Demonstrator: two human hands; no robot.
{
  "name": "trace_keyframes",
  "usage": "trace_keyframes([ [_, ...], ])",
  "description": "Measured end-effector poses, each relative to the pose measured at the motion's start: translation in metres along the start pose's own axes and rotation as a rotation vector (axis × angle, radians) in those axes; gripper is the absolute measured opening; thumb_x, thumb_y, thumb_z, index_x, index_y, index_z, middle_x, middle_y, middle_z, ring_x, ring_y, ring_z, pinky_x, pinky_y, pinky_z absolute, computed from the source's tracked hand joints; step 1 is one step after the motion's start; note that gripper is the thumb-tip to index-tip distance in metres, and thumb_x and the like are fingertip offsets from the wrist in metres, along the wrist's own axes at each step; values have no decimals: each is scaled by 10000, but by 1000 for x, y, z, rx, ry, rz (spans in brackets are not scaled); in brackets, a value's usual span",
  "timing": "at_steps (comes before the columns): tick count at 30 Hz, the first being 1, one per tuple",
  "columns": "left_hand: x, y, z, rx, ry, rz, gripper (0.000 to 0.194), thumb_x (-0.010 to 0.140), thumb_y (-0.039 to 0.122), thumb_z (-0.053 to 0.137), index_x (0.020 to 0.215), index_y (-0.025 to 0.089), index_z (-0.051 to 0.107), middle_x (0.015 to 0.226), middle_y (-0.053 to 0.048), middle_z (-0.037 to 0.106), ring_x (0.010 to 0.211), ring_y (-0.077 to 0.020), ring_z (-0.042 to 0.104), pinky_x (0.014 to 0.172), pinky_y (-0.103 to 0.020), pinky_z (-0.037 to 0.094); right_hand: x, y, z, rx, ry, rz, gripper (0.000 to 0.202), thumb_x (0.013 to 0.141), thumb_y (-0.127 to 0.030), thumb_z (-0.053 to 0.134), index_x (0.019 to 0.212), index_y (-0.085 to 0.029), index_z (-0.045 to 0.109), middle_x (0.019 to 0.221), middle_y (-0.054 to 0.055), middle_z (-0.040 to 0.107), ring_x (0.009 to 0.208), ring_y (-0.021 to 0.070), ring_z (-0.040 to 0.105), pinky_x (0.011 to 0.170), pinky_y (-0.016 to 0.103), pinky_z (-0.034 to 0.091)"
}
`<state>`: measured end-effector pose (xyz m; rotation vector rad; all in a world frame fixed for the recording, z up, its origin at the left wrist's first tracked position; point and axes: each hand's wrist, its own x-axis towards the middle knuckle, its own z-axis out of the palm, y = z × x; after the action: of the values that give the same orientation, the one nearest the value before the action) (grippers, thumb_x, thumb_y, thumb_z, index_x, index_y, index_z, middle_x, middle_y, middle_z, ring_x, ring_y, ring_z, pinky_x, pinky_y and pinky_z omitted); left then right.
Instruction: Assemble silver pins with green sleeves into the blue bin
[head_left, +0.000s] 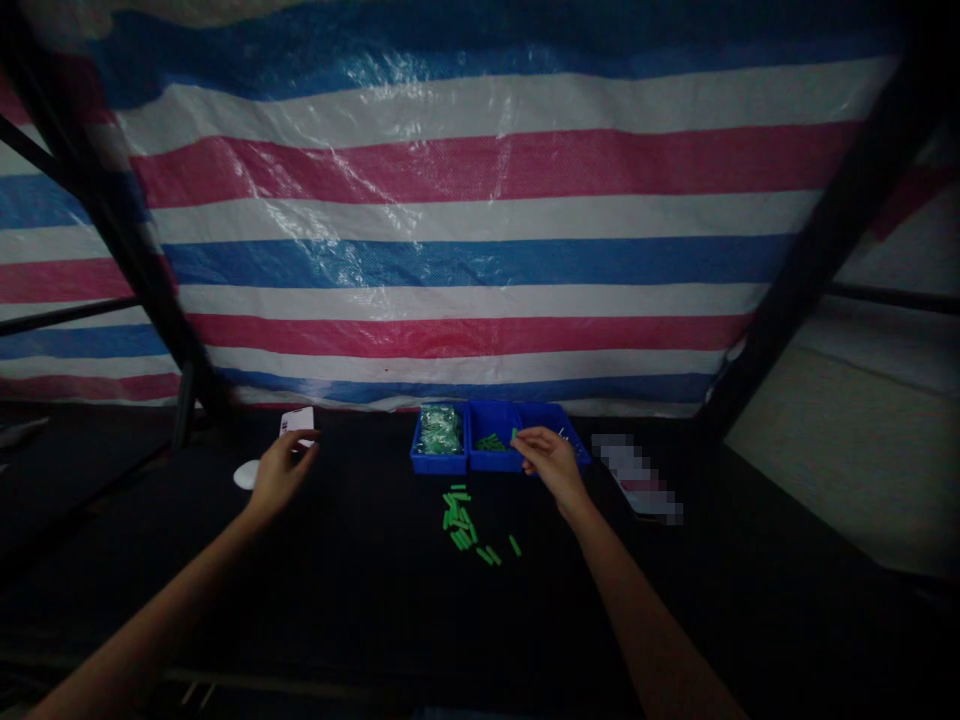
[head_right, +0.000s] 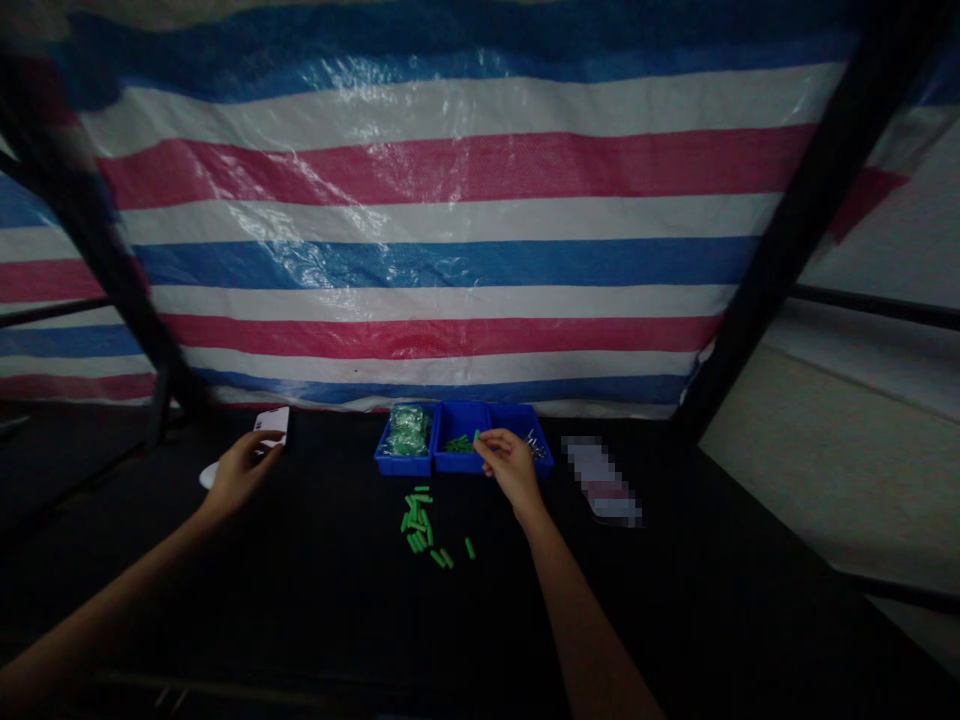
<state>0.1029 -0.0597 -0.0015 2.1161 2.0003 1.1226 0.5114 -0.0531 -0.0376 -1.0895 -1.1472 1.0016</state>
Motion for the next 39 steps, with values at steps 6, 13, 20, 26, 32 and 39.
trace_keyframes([
  [6,36,-85,-38,440,-174,-55,338,778,254,379,1027,189,598,1073,-81,534,946,-221,501,795,-324,401,0,3,-1,-50,-31,-38,392,604,-453,643,857,-155,609,810,56,632,445,76,499,389,205,379],
  [13,50,-95,-21,599,-366,-199,372,781,171,382,1060,316,581,1211,-27,441,1053,-286,395,818,-495,345,-9,-6,-4,-126,-419,6,316,660,-397,612,869,-161,604,748,38,635,463,76,497,414,197,370],
  [20,61,-104,-16,591,-348,-253,421,803,186,341,1185,295,479,1257,-60,389,1088,-290,362,838,-501,317,-19,-12,-2,-306,-691,48,317,647,-364,650,877,-150,613,657,1,575,510,76,476,442,183,328],
  [26,57,-111,-18,575,-306,-192,409,784,181,322,1108,283,550,1235,-57,415,1074,-313,391,811,-503,345,-25,-10,-4,-440,-921,107,420,572,-371,709,913,-146,614,639,-15,560,521,81,489,470,189,334],
  [32,55,-121,-14,596,-357,-214,437,751,246,350,1145,315,526,1245,-96,414,1098,-352,388,820,-544,334,-27,-6,-2,-562,-1016,88,442,527,-362,737,893,-145,617,626,-23,557,484,68,465,427,173,295],
  [39,58,-127,-10,626,-361,-243,457,755,264,329,1177,312,495,1266,-110,392,1112,-362,375,828,-552,323,-26,-2,-4,-629,-1041,78,378,522,-350,736,814,-135,628,578,-34,532,483,69,464,425,170,291],
])
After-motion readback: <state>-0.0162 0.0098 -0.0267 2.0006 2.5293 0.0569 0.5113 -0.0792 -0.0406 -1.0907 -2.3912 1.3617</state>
